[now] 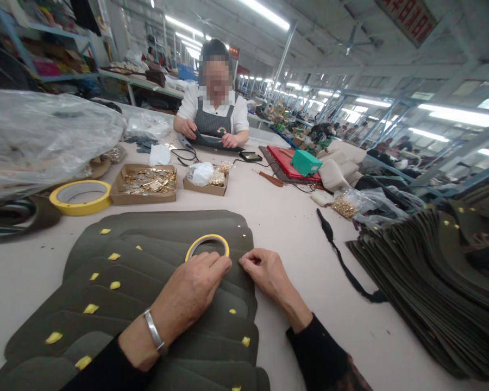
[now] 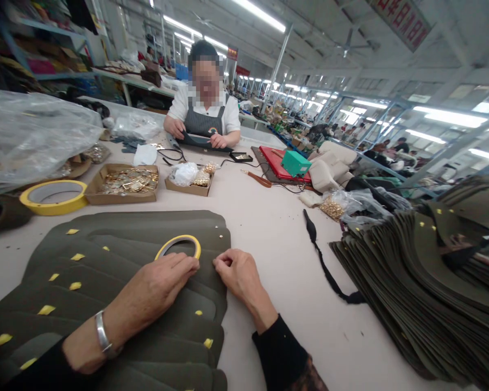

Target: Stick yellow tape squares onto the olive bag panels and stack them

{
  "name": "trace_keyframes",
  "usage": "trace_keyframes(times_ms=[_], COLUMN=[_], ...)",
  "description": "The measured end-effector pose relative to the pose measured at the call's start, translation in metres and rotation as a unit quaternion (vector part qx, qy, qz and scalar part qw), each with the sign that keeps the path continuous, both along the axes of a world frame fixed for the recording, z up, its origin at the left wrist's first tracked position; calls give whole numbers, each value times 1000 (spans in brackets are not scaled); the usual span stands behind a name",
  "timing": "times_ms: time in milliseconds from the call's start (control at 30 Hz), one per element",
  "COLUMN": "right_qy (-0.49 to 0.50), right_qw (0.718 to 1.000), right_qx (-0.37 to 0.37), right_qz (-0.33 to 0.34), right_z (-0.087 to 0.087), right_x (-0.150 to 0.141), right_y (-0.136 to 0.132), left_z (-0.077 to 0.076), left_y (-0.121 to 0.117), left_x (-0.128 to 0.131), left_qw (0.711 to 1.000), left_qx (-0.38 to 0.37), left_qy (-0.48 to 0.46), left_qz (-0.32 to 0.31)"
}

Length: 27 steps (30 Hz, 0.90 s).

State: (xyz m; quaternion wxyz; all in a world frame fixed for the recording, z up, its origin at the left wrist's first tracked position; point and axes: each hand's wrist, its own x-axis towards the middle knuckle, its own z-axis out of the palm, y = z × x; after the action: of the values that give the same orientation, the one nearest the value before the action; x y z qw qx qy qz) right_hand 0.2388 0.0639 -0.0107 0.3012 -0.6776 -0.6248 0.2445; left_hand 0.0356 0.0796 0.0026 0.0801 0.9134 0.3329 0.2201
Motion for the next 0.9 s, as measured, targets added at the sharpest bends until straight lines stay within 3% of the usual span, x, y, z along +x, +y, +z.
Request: trace_keyframes(times_ms=[67,133,233,467,667,900], right_qy=[25,51,95,62,6,-79], right_qw=[996,995,991,950,944,933], right_qx=[-55,-44,74,245,263,314], right_qz=[60,74,62,184,199,158], right_z=[6,11,18,23,21,14], right_x=[5,7,1,-20,-23,-26], right_y=[-5,-9,-12,-15,-16,-19], left_z=[-2,-3,-4,-6,-9,-8], left_y=[2,3,3,0,-3,-5], left_x=[-4,-6,-8,-8,-7,-6], left_qw=[998,994,987,989,992,996], left_qx=[20,42,62,61,60,28], left_qy=[-55,-104,-151,-133,-108,-87], left_qz=[-6,-12,-13,-6,-6,-16])
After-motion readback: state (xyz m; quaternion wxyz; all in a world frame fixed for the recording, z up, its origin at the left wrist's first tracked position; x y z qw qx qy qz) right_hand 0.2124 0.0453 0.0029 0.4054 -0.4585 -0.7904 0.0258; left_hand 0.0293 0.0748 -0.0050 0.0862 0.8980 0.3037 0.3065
